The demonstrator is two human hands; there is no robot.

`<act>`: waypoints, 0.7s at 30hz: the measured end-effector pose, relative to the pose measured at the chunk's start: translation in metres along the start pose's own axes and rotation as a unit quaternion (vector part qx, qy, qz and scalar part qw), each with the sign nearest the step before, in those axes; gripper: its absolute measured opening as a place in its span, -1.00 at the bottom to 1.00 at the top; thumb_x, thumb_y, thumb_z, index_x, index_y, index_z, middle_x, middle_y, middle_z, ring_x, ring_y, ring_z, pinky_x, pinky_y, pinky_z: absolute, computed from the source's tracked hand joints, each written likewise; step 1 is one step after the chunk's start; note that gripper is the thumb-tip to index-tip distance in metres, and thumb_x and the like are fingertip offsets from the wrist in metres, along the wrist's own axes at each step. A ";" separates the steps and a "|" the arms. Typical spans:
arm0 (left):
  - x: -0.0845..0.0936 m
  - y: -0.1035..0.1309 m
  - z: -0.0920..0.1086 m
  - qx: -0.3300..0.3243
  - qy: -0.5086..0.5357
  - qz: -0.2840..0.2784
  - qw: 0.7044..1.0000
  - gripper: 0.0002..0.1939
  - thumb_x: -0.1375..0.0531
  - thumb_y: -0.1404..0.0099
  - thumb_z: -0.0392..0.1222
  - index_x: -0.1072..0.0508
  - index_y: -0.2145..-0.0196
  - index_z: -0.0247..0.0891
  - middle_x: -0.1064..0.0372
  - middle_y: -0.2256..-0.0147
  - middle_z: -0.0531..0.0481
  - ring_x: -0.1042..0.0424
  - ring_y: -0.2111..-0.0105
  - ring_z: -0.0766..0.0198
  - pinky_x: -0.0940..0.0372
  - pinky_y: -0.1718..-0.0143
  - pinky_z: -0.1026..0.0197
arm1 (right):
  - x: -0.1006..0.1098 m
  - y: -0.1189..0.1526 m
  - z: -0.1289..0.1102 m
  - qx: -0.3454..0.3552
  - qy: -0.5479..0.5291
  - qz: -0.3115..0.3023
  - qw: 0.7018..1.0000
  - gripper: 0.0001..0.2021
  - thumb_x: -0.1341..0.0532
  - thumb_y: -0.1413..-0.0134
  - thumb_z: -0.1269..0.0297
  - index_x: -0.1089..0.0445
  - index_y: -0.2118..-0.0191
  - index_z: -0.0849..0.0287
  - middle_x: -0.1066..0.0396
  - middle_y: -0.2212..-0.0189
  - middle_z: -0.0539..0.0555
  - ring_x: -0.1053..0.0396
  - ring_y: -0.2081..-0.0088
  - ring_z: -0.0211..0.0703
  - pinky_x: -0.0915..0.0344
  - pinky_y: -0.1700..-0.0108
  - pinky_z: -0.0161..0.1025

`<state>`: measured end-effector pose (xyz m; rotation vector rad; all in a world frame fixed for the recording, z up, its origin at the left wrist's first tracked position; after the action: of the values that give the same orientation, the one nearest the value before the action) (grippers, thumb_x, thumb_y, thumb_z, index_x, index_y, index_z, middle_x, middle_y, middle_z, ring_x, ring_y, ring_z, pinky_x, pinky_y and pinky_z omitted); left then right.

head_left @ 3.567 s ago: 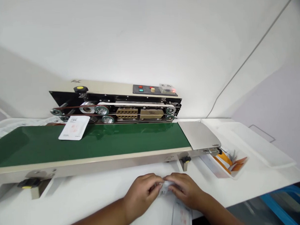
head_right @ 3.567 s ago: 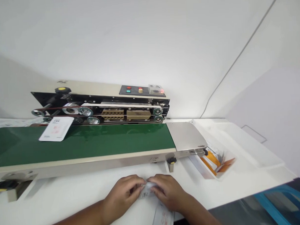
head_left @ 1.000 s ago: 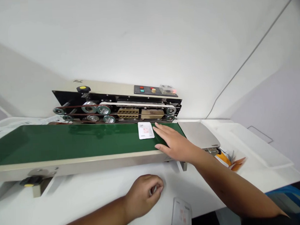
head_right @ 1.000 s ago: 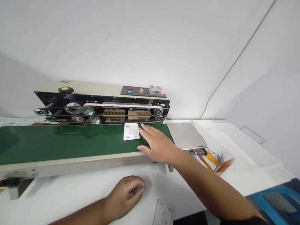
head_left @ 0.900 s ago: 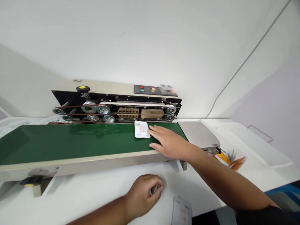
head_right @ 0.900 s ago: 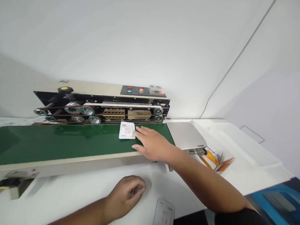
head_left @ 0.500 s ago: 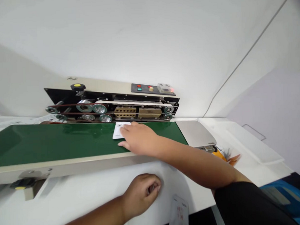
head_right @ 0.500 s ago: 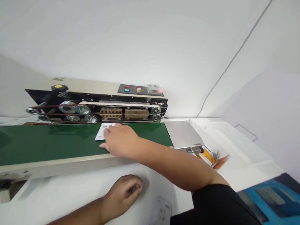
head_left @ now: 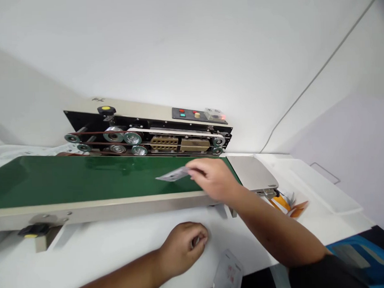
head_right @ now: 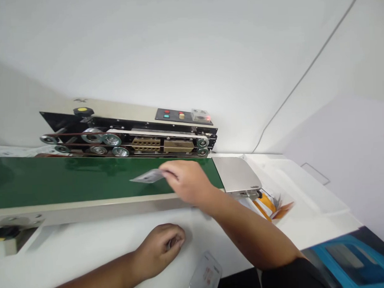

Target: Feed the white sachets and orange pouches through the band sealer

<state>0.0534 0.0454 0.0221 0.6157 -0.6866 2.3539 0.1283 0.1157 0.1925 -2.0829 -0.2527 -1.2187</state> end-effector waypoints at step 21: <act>0.003 0.000 -0.003 0.011 -0.008 0.011 1.000 -0.87 -0.11 -0.31 -0.36 -0.45 0.33 -0.21 -0.41 0.47 0.07 -0.36 0.47 0.31 -0.24 0.40 0.31 | 0.060 0.087 0.115 -0.047 0.289 0.186 0.938 -0.77 -0.09 -0.33 0.42 -0.51 0.22 0.16 -0.46 0.37 0.11 -0.41 0.28 -0.09 -0.28 0.21 -0.18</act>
<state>0.0503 0.0491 0.0215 0.6414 -0.6790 2.3829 0.2823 0.1167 0.1646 -1.6474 0.4578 -1.5466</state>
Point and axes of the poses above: each hand's wrist, its own y-axis away from the middle knuckle, its own x-axis out of the back of the hand, z = x × y, the point moved 7 cm from there along -y, towards the middle knuckle
